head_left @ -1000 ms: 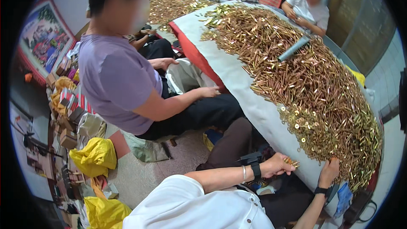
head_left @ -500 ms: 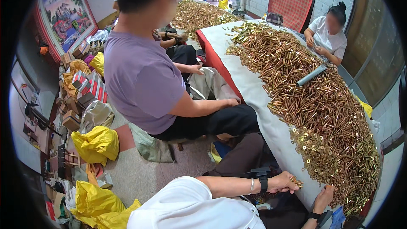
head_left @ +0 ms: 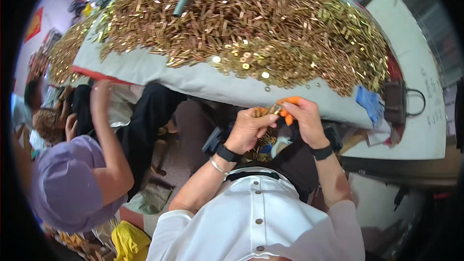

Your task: Assembling large metal bolts with washers and sorting them into groups.

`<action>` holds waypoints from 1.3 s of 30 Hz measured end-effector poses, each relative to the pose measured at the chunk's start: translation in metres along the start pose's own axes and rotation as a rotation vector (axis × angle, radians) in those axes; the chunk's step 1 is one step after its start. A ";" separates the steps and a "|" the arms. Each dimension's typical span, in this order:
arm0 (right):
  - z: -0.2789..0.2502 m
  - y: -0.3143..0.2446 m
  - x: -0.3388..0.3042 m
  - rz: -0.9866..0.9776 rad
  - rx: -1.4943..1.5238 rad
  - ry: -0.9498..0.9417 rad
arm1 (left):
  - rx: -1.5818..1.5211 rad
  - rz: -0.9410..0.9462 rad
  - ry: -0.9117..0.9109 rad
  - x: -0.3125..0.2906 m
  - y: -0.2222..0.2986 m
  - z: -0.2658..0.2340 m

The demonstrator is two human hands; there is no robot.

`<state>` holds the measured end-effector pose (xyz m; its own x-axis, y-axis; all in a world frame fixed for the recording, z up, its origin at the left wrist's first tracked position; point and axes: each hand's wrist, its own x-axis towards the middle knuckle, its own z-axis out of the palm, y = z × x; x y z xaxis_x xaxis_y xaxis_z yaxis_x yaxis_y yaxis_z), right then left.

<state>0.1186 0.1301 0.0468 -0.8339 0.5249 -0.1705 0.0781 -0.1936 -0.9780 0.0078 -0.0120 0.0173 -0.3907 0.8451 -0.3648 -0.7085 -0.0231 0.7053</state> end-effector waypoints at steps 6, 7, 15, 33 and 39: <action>-0.018 0.011 -0.014 0.038 0.083 0.023 | -0.004 -0.027 -0.011 0.005 -0.009 0.018; -0.018 0.011 -0.015 0.040 0.079 0.027 | -0.008 -0.030 -0.014 0.004 -0.011 0.017; -0.023 -0.003 -0.015 0.161 -0.268 -0.010 | 0.110 -0.016 -0.014 -0.001 -0.015 0.013; -0.028 0.036 -0.008 0.004 -0.088 0.077 | 0.061 -0.048 -0.033 0.023 -0.027 0.009; -0.076 0.026 0.015 -0.053 -0.422 0.473 | 0.097 -0.030 0.036 0.028 -0.024 -0.006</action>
<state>0.1493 0.1964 0.0098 -0.5190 0.8527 -0.0606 0.3322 0.1358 -0.9334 0.0098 0.0091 -0.0138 -0.3921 0.8250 -0.4069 -0.6609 0.0551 0.7485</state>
